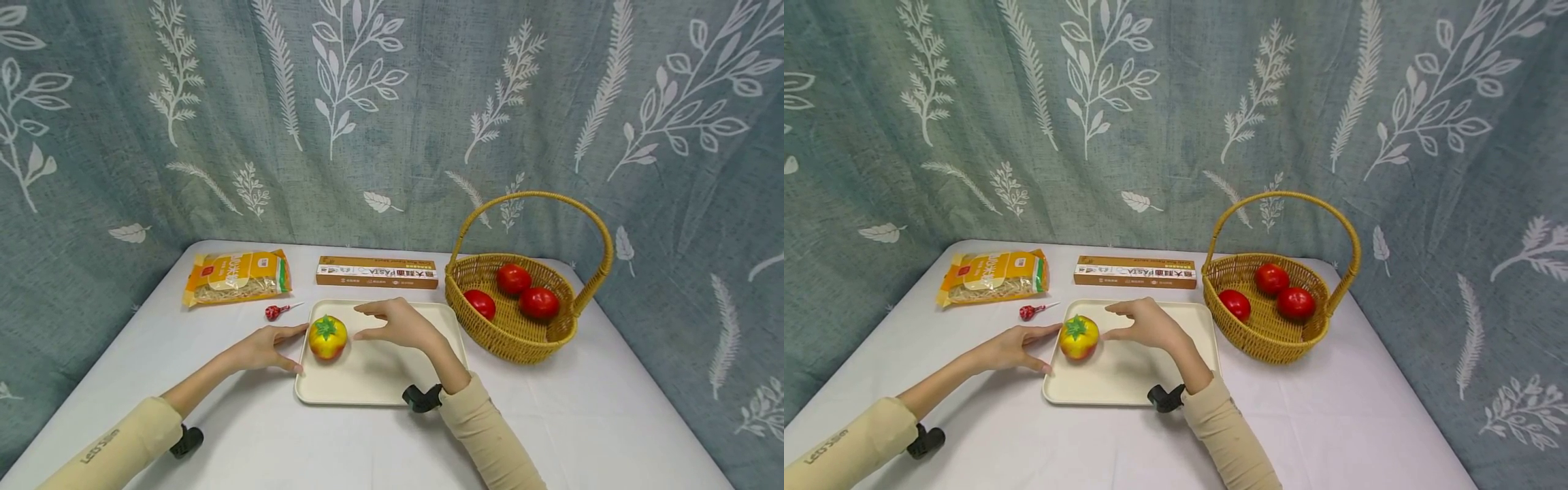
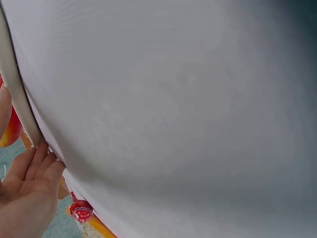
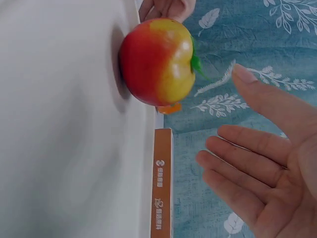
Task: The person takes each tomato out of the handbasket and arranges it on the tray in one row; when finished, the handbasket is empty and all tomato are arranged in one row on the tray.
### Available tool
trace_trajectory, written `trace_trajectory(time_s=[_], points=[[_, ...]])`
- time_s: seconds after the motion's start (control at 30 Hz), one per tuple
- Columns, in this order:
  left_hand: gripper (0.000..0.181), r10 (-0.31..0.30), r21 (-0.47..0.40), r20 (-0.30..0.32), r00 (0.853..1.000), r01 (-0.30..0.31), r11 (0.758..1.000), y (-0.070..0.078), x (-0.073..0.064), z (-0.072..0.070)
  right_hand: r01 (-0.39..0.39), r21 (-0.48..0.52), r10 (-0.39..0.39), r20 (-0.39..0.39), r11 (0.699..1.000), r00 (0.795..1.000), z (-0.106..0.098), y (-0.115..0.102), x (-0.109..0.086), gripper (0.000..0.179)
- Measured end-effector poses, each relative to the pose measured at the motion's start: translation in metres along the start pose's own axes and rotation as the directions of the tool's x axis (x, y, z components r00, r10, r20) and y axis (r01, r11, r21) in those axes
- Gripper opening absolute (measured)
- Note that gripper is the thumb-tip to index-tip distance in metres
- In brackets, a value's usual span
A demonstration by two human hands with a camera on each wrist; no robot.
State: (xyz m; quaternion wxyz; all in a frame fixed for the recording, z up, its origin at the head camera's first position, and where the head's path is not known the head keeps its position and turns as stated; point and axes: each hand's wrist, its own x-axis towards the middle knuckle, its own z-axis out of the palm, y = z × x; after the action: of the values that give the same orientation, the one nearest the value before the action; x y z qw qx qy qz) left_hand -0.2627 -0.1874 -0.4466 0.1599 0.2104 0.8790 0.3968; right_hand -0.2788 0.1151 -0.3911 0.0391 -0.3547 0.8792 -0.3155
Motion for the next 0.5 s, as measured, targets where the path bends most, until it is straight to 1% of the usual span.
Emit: trace_trajectory(time_s=[0.17,0.5], points=[[0.092,0.005,-0.004,-0.001,1.000,-0.005,1.000,-0.001,0.000,0.000,0.002,0.008,-0.002,-0.026,1.000,1.000,-0.012,0.003,-0.006,0.054],[0.092,-0.001,-0.002,0.003,1.000,0.001,1.000,-0.001,0.001,0.000,-0.049,0.034,0.052,-0.096,0.998,0.994,-0.042,0.008,-0.020,0.056]])
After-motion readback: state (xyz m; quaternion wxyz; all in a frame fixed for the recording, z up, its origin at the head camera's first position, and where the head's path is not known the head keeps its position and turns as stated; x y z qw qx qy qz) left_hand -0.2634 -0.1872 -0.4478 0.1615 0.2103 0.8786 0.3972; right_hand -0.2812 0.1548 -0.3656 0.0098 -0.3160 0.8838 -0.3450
